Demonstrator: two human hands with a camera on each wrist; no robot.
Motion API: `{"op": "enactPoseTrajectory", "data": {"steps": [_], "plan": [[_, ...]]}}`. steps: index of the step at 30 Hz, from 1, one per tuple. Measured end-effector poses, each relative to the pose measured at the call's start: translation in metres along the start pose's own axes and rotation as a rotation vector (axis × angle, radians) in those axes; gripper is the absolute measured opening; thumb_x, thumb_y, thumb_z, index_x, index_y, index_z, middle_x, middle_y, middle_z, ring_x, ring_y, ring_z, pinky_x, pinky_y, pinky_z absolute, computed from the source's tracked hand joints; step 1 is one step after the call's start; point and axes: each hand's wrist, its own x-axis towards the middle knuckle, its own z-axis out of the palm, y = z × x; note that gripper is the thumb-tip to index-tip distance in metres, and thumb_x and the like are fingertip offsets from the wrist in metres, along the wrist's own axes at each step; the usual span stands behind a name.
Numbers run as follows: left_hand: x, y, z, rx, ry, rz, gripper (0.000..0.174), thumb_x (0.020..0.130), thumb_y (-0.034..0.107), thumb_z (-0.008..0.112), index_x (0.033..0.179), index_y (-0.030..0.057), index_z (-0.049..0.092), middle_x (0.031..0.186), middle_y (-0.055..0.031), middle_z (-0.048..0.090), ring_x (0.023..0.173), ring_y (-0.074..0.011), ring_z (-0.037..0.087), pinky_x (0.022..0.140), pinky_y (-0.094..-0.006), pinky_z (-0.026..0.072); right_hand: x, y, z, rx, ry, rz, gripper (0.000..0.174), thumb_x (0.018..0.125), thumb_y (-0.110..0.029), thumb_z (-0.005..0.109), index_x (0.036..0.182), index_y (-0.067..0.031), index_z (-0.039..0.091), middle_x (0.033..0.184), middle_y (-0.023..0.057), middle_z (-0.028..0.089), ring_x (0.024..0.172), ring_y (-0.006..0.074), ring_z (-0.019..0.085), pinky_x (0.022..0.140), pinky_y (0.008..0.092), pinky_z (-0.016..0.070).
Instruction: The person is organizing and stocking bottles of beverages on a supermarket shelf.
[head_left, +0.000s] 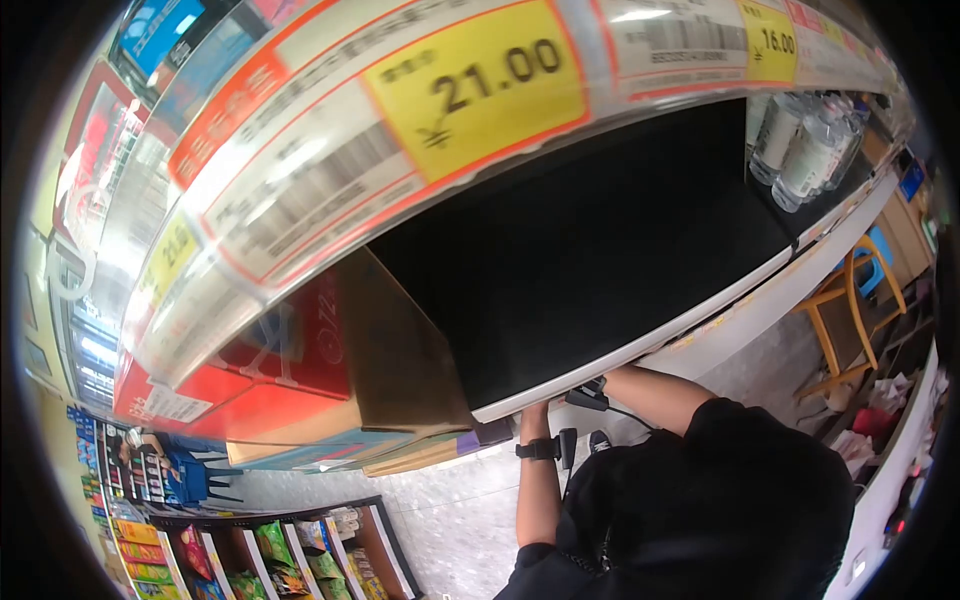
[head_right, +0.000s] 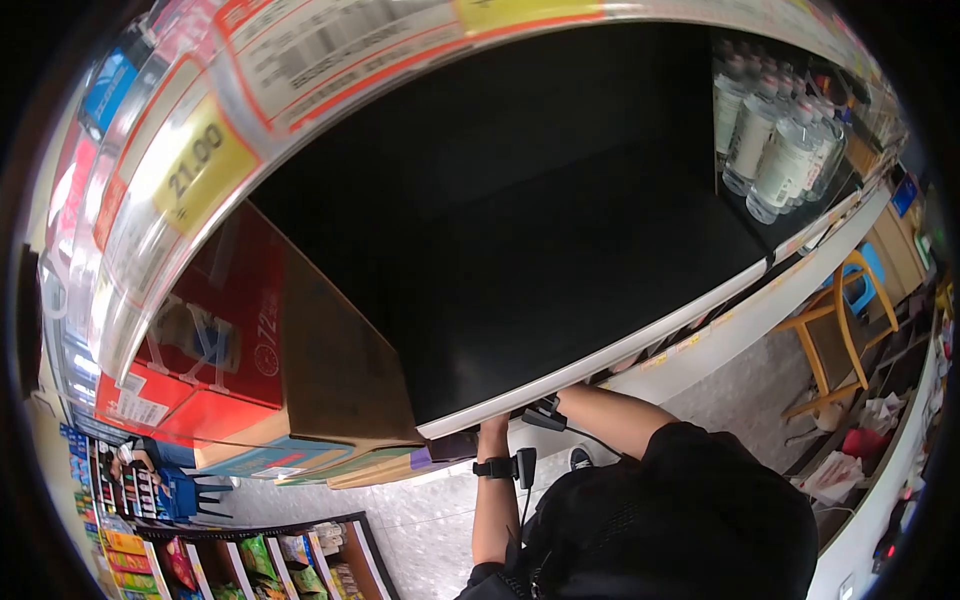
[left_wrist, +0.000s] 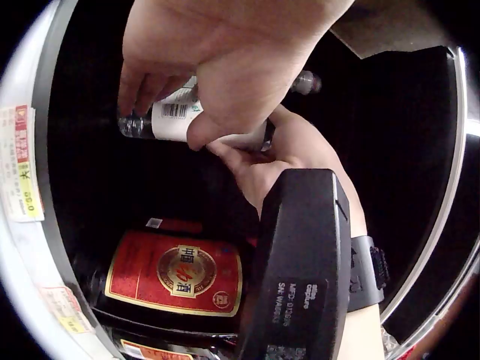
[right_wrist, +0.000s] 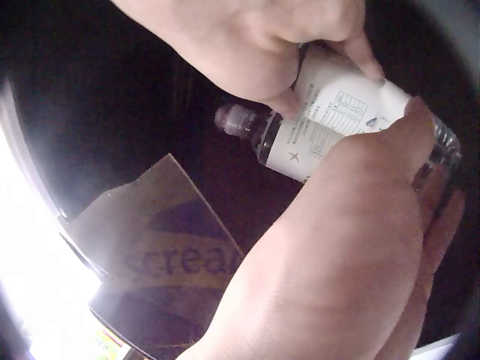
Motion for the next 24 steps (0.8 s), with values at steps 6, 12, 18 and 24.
{"op": "enactPoseTrajectory", "data": {"steps": [6, 12, 18, 24], "plan": [[0.001, 0.014, 0.005, -0.099, 0.085, -0.016, 0.03, 0.089, 0.013, 0.057, 0.112, -0.0065, 0.059, 0.108, -0.0187, 0.065, 0.108, -0.0294, 0.058, 0.089, -0.0376, 0.0463, 0.006, -0.013, 0.003, 0.095, -0.04, 0.07, 0.021, 0.087, -0.015, 0.062, 0.102, -0.0004, 0.063, 0.092, 0.0109, 0.065, 0.086, 0.0195, 0.06, 0.075, 0.0339, 0.0506], [-0.036, 0.01, 0.017, -0.215, 0.049, -0.038, 0.031, 0.089, 0.013, 0.057, 0.113, -0.0072, 0.059, 0.108, -0.0187, 0.065, 0.108, -0.0291, 0.058, 0.088, -0.0374, 0.0466, -0.042, 0.013, -0.034, 0.166, 0.005, 0.161, 0.019, 0.087, -0.012, 0.062, 0.101, 0.0003, 0.063, 0.09, 0.0099, 0.065, 0.083, 0.0184, 0.059, 0.075, 0.0328, 0.0503], [-0.081, 0.028, 0.039, -0.501, -0.192, -0.039, 0.014, 0.089, 0.01, 0.06, 0.094, -0.0034, 0.059, 0.084, -0.0102, 0.063, 0.08, -0.0151, 0.059, 0.075, -0.0283, 0.0473, -0.115, -0.024, -0.12, -0.093, 0.008, -0.039, 0.039, 0.086, -0.034, 0.065, 0.105, -0.001, 0.064, 0.087, 0.015, 0.068, 0.08, 0.0271, 0.067, 0.07, 0.0338, 0.0535], [-0.123, 0.067, 0.115, -0.312, -0.274, -0.124, 0.017, 0.09, 0.016, 0.061, 0.086, 0.0004, 0.058, 0.072, -0.0056, 0.061, 0.065, -0.0131, 0.056, 0.064, -0.0252, 0.0445, -0.219, 0.003, -0.214, -0.06, 0.099, 0.369, 0.046, 0.085, -0.036, 0.069, 0.113, -0.0004, 0.06, 0.096, 0.0162, 0.069, 0.091, 0.0244, 0.068, 0.079, 0.0321, 0.0527]]}}
